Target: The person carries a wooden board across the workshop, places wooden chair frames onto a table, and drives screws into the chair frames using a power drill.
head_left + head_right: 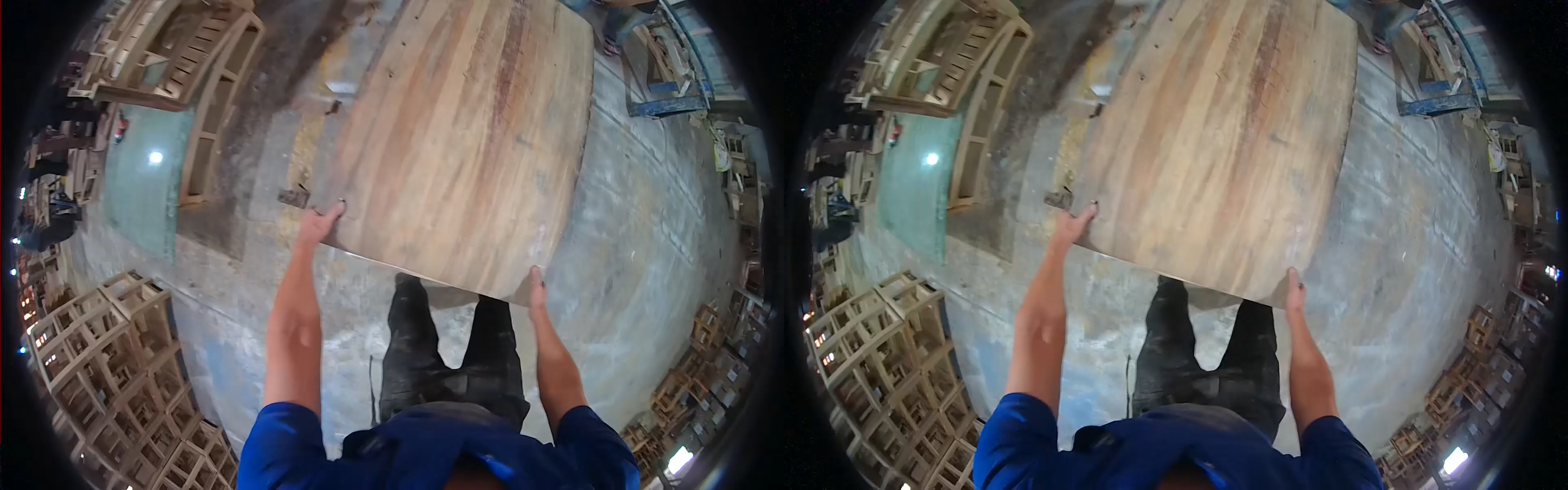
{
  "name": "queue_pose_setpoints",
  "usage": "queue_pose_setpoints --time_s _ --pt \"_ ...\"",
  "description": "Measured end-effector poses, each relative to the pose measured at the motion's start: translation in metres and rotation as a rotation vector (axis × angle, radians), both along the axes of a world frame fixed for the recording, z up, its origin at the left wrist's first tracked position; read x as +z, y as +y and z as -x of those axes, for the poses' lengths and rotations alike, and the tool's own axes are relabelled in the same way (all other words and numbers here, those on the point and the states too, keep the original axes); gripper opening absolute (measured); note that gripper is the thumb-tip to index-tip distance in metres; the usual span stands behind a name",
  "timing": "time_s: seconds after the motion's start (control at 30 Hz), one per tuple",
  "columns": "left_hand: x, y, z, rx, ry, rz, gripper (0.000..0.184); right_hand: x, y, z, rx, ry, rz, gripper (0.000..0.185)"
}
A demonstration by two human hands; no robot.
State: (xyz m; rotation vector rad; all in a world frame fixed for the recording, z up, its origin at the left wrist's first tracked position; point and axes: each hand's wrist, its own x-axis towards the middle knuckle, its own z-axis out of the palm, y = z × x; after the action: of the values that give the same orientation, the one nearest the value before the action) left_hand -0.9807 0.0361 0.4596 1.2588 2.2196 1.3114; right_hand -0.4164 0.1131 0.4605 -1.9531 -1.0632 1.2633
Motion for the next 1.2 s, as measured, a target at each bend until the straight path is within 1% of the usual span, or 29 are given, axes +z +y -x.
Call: queue_pose_setpoints --time_s 0.03,0.07,0.1,0.17,0.2,0.23,0.27,0.33,0.37,0.4,0.43,0.47,0.5,0.57,0.67,0.77,0.8,0.87,0.9,0.97,1.0,1.03,1.07,1.1,1.13,1.17,1.2 --pt "-0.017 -0.013 0.009 0.032 -0.178 0.273 0.066 0.003 -0.026 -0.005 0.027 -0.064 -0.021 0.083" --pt "-0.028 -0.046 0.011 0.066 -0.353 0.57 0.06 0.005 -0.032 -0.013 -0.014 -0.018 0.316 0.089" --pt "-0.024 -0.048 0.002 0.07 -0.368 0.59 0.06 0.003 -0.031 -0.015 -0.012 -0.034 0.337 0.089" --pt "0.007 -0.029 -0.01 0.037 -0.536 0.384 0.057 0.0 -0.029 -0.016 -0.019 -0.152 0.335 0.095" --pt "-0.008 -0.034 -0.007 0.022 -0.525 0.353 0.063 0.001 -0.033 -0.017 -0.018 -0.157 0.347 0.095" --pt "-0.005 -0.031 -0.004 0.033 -0.523 0.354 0.063 -0.003 -0.03 -0.017 -0.041 -0.175 0.309 0.091" --pt "-0.002 -0.034 -0.006 0.059 -0.452 0.432 0.065 -0.003 -0.029 -0.02 -0.058 -0.196 0.277 0.088" --pt "0.013 -0.045 -0.014 0.126 -0.346 0.624 0.069 0.006 -0.035 -0.024 -0.056 -0.175 0.311 0.088" --pt "0.011 -0.046 -0.02 0.141 -0.344 0.627 0.069 0.005 -0.027 -0.026 -0.073 -0.145 0.313 0.088" --pt "-0.004 -0.048 -0.025 0.159 -0.34 0.613 0.069 -0.005 -0.021 -0.029 -0.06 -0.142 0.311 0.088" --pt "0.005 -0.045 -0.038 0.161 -0.343 0.61 0.07 -0.011 -0.028 -0.041 -0.097 -0.167 0.309 0.088" --pt "0.019 -0.043 -0.043 0.145 -0.418 0.503 0.069 -0.019 -0.027 -0.05 -0.141 -0.185 0.289 0.087" --pt "0.011 -0.04 -0.044 0.121 -0.423 0.495 0.069 -0.017 -0.027 -0.056 -0.163 -0.191 0.278 0.087" --pt "-0.015 -0.053 -0.034 0.114 -0.452 0.53 0.07 -0.015 -0.028 -0.052 -0.08 -0.138 0.301 0.091" --pt "-0.029 -0.062 -0.026 0.09 -0.394 0.529 0.072 0.007 -0.025 -0.03 -0.09 -0.125 0.319 0.095" --pt "-0.004 -0.05 -0.024 0.08 -0.332 0.477 0.075 -0.04 -0.038 -0.052 -0.133 -0.185 0.311 0.097" --pt "0.001 -0.049 -0.022 0.091 -0.337 0.495 0.075 -0.031 -0.04 -0.047 -0.123 -0.191 0.33 0.097" --pt "0.003 -0.047 -0.018 0.146 -0.258 0.662 0.074 -0.004 -0.036 -0.028 -0.046 -0.091 0.372 0.104" --pt "0.002 -0.051 -0.019 0.153 -0.26 0.678 0.074 -0.004 -0.039 -0.029 -0.041 -0.093 0.389 0.104" --pt "0.0 -0.049 -0.02 0.166 -0.365 0.629 0.075 -0.005 -0.036 -0.028 -0.099 -0.1 0.417 0.098" --pt "0.005 -0.054 -0.022 0.18 -0.401 0.669 0.075 -0.007 -0.049 -0.037 -0.112 -0.097 0.415 0.098" --pt "0.014 -0.048 -0.022 0.173 -0.426 0.678 0.076 -0.017 -0.064 -0.05 -0.042 -0.136 0.379 0.095" --pt "0.009 -0.044 -0.019 0.14 -0.365 0.648 0.079 -0.034 -0.057 -0.056 0.013 -0.168 0.297 0.092" --pt "-0.007 -0.052 -0.013 0.105 -0.299 0.618 0.082 -0.042 -0.041 -0.055 0.057 -0.205 0.218 0.088" --pt "-0.023 -0.06 -0.006 0.142 -0.013 0.851 0.077 -0.003 -0.031 -0.034 0.069 -0.151 0.389 0.089" --pt "0.029 -0.041 -0.025 0.181 0.104 1.095 0.088 0.008 -0.028 -0.034 0.033 -0.134 0.351 0.089" --pt "0.05 -0.036 -0.039 0.175 0.231 1.077 0.089 0.006 -0.021 -0.037 0.144 -0.341 0.438 0.09"
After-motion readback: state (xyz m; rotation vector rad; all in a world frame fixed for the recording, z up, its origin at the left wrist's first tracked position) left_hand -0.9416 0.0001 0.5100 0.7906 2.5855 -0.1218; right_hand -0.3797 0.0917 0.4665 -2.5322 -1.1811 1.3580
